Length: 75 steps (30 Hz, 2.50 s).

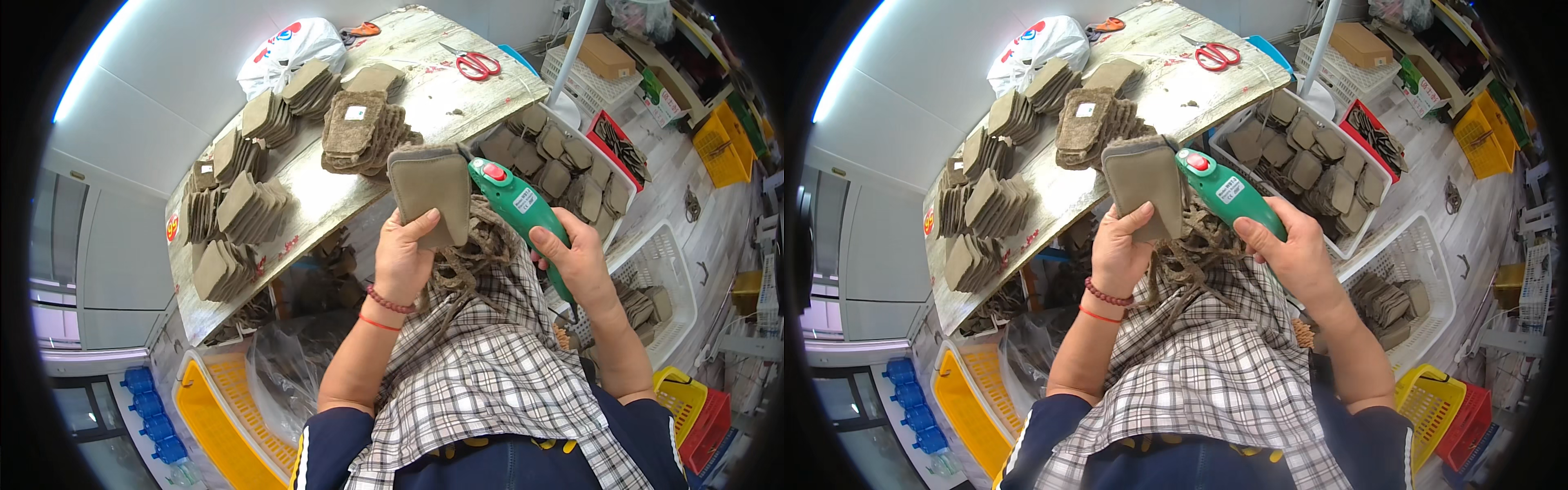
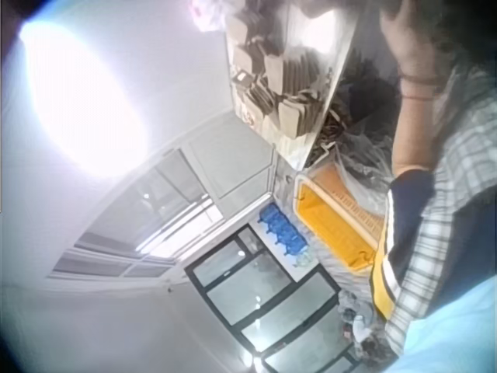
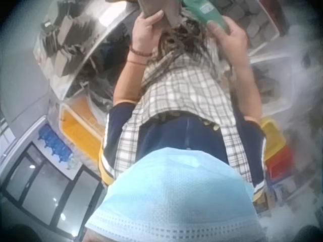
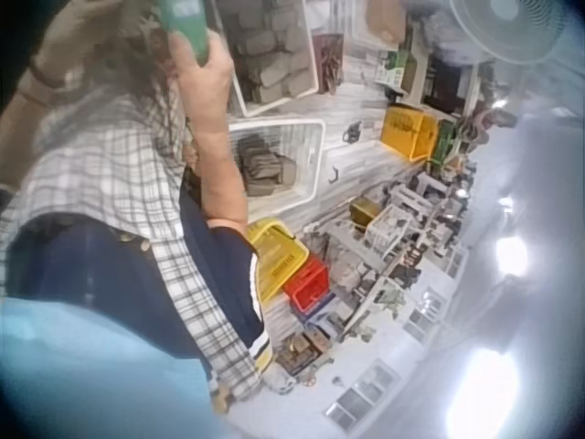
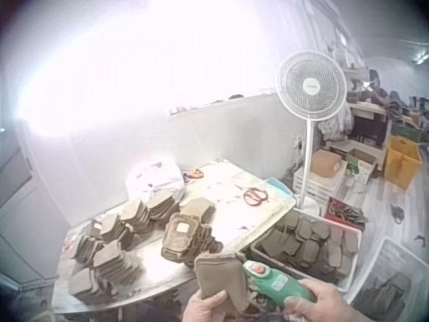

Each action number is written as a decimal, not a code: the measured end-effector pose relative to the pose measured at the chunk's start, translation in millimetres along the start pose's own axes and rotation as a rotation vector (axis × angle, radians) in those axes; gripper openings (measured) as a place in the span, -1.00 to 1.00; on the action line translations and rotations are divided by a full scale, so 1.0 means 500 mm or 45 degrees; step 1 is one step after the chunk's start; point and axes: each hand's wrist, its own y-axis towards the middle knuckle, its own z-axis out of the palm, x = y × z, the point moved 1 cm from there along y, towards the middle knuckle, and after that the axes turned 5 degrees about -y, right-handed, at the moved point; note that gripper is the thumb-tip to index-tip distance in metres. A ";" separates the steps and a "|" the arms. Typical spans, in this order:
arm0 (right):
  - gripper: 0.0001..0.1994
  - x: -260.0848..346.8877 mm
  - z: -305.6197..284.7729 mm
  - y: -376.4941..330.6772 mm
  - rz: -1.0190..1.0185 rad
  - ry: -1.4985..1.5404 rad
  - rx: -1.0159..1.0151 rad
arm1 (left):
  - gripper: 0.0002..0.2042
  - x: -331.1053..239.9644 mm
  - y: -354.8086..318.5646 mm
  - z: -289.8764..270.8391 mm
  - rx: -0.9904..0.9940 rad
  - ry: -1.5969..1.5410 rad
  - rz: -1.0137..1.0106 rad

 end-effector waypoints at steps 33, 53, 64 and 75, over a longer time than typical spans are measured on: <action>-0.68 -0.044 -0.010 0.001 0.107 -0.053 0.255 | -0.68 -0.119 -0.023 -0.048 -0.024 1.210 -0.141; -0.63 -0.039 -0.008 0.007 0.159 -0.148 0.484 | -0.81 -0.144 -0.034 -0.032 -0.049 0.957 -0.230; -0.68 -0.015 0.033 0.030 0.112 -0.114 0.583 | -0.68 -0.143 -0.037 -0.006 0.102 1.067 -0.555; -0.71 -0.080 0.014 0.017 0.124 0.089 0.232 | -0.77 -0.528 -0.053 -0.214 -0.541 0.718 0.668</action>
